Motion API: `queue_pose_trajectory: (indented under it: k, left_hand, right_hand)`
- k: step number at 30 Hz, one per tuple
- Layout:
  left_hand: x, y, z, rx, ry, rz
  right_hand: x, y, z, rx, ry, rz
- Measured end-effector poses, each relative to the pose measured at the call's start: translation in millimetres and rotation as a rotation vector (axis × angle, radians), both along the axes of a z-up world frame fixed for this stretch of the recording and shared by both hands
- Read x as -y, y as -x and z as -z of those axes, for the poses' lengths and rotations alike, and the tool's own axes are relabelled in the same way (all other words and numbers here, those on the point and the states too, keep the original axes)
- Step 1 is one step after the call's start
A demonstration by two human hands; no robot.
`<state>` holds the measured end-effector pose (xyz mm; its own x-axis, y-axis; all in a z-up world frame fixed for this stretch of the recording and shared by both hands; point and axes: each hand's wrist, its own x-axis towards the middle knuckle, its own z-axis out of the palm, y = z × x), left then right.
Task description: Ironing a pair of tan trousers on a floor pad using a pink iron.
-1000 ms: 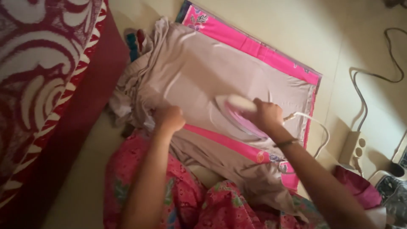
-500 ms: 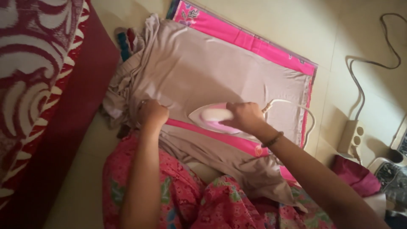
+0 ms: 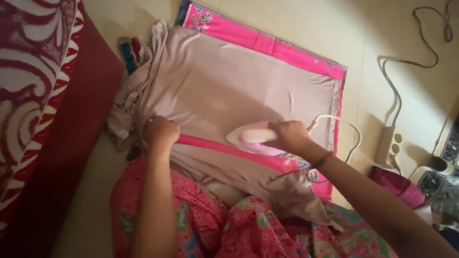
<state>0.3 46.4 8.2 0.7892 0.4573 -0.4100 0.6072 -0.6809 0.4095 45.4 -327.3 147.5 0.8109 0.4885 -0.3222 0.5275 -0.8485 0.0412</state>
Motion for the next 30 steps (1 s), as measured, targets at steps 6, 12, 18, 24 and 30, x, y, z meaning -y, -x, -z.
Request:
queue_pose_trajectory:
  k: [6,12,18,24,30]
  left_hand:
    - [-8,1,3,-0.017,-0.154,0.317]
    - [-11,-3,18,0.049,-0.019,-0.026]
    - [-16,-1,7,-0.001,-0.050,0.013]
    - [-24,0,5,-0.071,-0.059,0.052]
    - [-25,1,12,-0.056,-0.065,0.025]
  right_hand:
    - [71,-29,2,0.050,0.017,0.349]
    - [156,-40,-42,0.241,-0.042,0.629]
    - [188,-69,-36,0.176,-0.059,0.626]
    - [171,-91,-1,0.100,0.060,0.456]
    - [156,-37,-12,-0.002,0.062,0.342]
